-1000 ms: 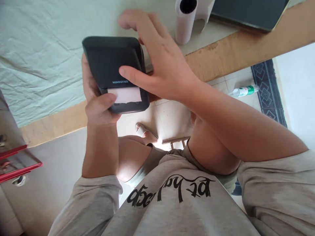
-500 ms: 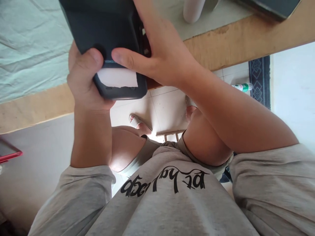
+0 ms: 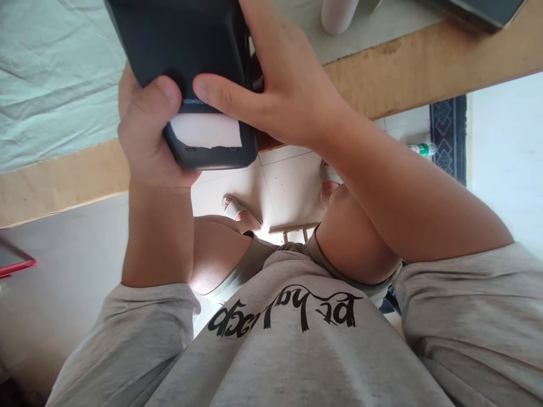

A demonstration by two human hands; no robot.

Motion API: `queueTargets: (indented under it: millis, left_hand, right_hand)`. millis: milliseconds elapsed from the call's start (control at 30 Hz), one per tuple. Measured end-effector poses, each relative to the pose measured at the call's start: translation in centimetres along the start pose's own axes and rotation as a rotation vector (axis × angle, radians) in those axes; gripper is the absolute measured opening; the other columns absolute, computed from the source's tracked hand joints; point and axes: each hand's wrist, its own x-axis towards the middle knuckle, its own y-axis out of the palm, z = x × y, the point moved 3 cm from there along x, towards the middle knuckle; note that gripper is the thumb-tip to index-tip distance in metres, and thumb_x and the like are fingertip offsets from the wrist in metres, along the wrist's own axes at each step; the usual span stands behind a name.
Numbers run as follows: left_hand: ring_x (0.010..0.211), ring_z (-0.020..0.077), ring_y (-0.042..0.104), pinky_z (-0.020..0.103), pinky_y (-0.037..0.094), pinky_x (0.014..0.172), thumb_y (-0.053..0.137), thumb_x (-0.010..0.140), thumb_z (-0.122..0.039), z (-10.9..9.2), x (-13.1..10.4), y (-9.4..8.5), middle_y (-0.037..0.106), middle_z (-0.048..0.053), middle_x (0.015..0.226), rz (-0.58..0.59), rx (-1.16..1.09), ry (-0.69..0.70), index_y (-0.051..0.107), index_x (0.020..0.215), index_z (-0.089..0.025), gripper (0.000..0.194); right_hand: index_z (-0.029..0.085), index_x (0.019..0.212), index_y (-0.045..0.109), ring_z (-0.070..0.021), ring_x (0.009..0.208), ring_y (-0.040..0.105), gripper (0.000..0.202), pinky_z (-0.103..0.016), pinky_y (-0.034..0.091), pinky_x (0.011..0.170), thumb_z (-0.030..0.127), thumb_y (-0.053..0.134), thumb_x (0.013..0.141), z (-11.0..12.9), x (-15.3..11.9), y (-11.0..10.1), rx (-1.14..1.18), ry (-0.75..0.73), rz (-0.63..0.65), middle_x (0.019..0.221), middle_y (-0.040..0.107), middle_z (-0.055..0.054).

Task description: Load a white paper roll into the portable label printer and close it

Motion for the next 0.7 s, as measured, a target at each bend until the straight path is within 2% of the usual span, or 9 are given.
queueTargets:
  millis: [100, 233, 333, 400, 500, 567, 633, 667, 700]
  left_hand:
    - [0.117, 0.0258, 0.062, 0.036, 0.058, 0.08, 0.064, 0.086, -0.03, 0.1, -0.1, 0.1, 0.066, 0.003, 0.098, 0.048, -0.02, 0.004, 0.058, 0.102, -0.025, 0.019]
    - [0.118, 0.0233, 0.061, 0.034, 0.057, 0.09, 0.061, 0.088, -0.029, 0.0, -0.2, 0.1, 0.066, 0.002, 0.099, 0.047, -0.004, 0.004, 0.057, 0.103, -0.026, 0.016]
    - [0.118, 0.0224, 0.061, 0.034, 0.056, 0.093, 0.059, 0.09, -0.027, -0.2, -0.3, 0.2, 0.065, 0.003, 0.1, 0.058, -0.022, 0.01, 0.055, 0.105, -0.023, 0.016]
    - [0.112, 0.0217, 0.064, 0.033, 0.055, 0.094, 0.059, 0.09, -0.025, -0.2, -0.3, 0.2, 0.065, 0.003, 0.1, 0.061, -0.042, 0.019, 0.054, 0.106, -0.021, 0.017]
    - [0.107, 0.0212, 0.065, 0.033, 0.056, 0.093, 0.059, 0.089, -0.024, 0.0, -0.3, 0.2, 0.065, 0.003, 0.098, 0.043, -0.052, 0.026, 0.054, 0.106, -0.02, 0.017]
    - [0.112, 0.022, 0.064, 0.032, 0.056, 0.094, 0.06, 0.088, -0.023, -0.1, -0.3, 0.5, 0.065, 0.004, 0.097, 0.038, -0.069, 0.041, 0.055, 0.104, -0.02, 0.017]
    - [0.119, 0.0222, 0.061, 0.032, 0.055, 0.097, 0.057, 0.089, -0.02, -0.3, -0.2, 1.1, 0.065, 0.006, 0.096, 0.024, -0.092, 0.04, 0.054, 0.102, -0.019, 0.014]
    - [0.12, 0.0219, 0.061, 0.032, 0.054, 0.099, 0.051, 0.092, -0.021, -0.5, -0.2, 1.4, 0.064, 0.006, 0.094, -0.001, -0.106, 0.036, 0.054, 0.1, -0.018, 0.009]
    - [0.118, 0.0216, 0.062, 0.034, 0.053, 0.1, 0.042, 0.096, -0.022, -0.6, 0.0, 1.7, 0.062, 0.007, 0.091, -0.031, -0.121, 0.017, 0.054, 0.096, -0.016, 0.014]
  right_hand:
    - [0.003, 0.146, 0.032, 0.0013, 0.117, 0.052, 0.096, -0.001, 0.043, 0.107, 0.071, 0.043, 0.079, 0.6, -0.4, -0.3, -0.017, 0.041, 0.046, 0.133, 0.048, 0.002]
    - [0.001, 0.146, 0.031, 0.0052, 0.117, 0.051, 0.095, 0.007, 0.035, 0.105, 0.068, 0.04, 0.079, 1.0, -0.7, -0.5, 0.025, 0.039, 0.074, 0.128, 0.05, 0.005]
    - [-0.003, 0.128, 0.047, 0.0027, 0.119, 0.053, 0.082, 0.006, 0.041, 0.093, 0.059, 0.011, 0.087, 1.3, -0.6, 0.8, 0.16, -0.105, 0.18, 0.11, 0.058, 0.004]
    - [-0.003, 0.11, 0.054, 0.0014, 0.119, 0.054, 0.087, 0.006, 0.042, 0.084, 0.051, -0.009, 0.084, 1.7, -0.5, 2.3, 0.259, -0.158, 0.296, 0.099, 0.059, 0.002]
    - [-0.001, 0.094, 0.056, 0.0013, 0.117, 0.056, 0.087, 0.007, 0.041, 0.078, 0.048, -0.016, 0.082, 1.9, -0.4, 3.9, 0.318, -0.139, 0.369, 0.089, 0.059, 0.001]
    - [-0.001, 0.091, 0.057, 0.0019, 0.113, 0.057, 0.087, 0.007, 0.04, 0.075, 0.047, -0.016, 0.082, 1.8, -0.3, 3.9, 0.295, -0.135, 0.346, 0.086, 0.059, 0.001]
    - [-0.001, 0.094, 0.057, 0.002, 0.111, 0.058, 0.087, 0.006, 0.039, 0.073, 0.046, -0.015, 0.081, 1.4, -0.2, 2.9, 0.235, -0.149, 0.272, 0.088, 0.06, 0.0]
    - [-0.001, 0.099, 0.057, 0.0015, 0.113, 0.057, 0.086, 0.006, 0.04, 0.074, 0.046, -0.012, 0.082, 1.2, -0.2, 2.2, 0.19, -0.152, 0.217, 0.092, 0.061, 0.0]
    - [-0.002, 0.108, 0.056, 0.0006, 0.118, 0.055, 0.083, 0.006, 0.04, 0.076, 0.046, -0.006, 0.083, 1.0, -0.3, 1.4, 0.131, -0.141, 0.156, 0.099, 0.061, 0.0]
